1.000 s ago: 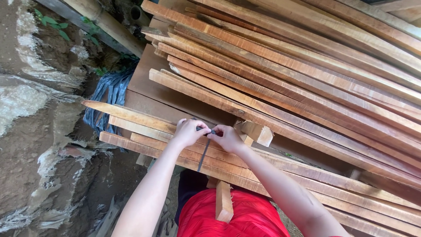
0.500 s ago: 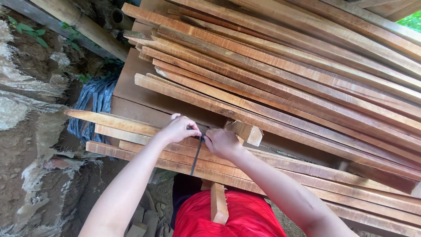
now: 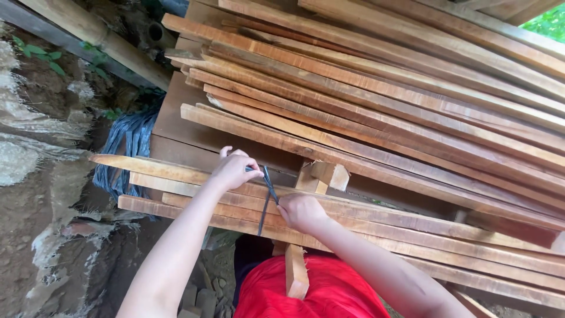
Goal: Tying together small bundles of wood planks using black plastic strips.
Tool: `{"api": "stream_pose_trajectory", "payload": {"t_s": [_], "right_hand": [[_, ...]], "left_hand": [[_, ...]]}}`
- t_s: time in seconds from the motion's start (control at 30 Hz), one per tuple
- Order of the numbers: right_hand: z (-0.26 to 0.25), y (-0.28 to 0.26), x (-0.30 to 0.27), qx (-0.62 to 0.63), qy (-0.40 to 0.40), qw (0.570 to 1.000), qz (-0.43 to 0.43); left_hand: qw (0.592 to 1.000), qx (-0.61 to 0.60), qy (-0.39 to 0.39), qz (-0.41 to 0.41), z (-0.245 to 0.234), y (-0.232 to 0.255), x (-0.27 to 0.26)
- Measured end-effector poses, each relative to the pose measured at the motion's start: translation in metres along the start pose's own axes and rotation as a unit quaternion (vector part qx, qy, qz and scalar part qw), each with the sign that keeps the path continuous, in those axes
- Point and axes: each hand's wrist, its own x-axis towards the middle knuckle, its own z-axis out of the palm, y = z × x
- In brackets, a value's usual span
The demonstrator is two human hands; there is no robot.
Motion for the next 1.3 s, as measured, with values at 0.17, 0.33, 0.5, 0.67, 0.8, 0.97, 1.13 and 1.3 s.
{"api": "stream_pose_trajectory", "payload": {"t_s": [0.17, 0.33, 0.5, 0.67, 0.8, 0.97, 1.13, 1.3], "right_hand": [[-0.033, -0.012, 0.033, 0.15, 0.037, 0.985, 0.076], [0.032, 0.031, 0.061, 0.218, 0.159, 0.963, 0.007], [0.067, 0.055, 0.074, 0.537, 0.096, 0.818, 0.182], [0.06, 0.051, 0.079, 0.59, 0.128, 0.776, 0.182], [0.062, 0.049, 0.089, 0.645, 0.128, 0.729, 0.193], [0.045, 0.051, 0.097, 0.685, 0.124, 0.684, 0.218], [0.055, 0.057, 0.106, 0.734, 0.12, 0.611, 0.269], [0.078, 0.069, 0.119, 0.775, 0.159, 0.548, 0.271]], "left_hand": [[0.993, -0.076, 0.077, -0.041, 0.004, 0.02, -0.013], [0.977, -0.113, 0.106, -0.145, 0.034, 0.035, -0.029], [0.927, -0.126, 0.336, -0.106, 0.076, 0.054, -0.046], [0.917, -0.153, 0.314, -0.193, 0.087, 0.066, -0.032], [0.916, -0.14, 0.28, -0.253, 0.086, 0.074, -0.029], [0.927, -0.097, 0.288, -0.221, 0.08, 0.082, -0.022], [0.934, -0.057, 0.291, -0.198, 0.077, 0.087, -0.025], [0.938, -0.058, 0.275, -0.205, 0.084, 0.08, -0.027]]}}
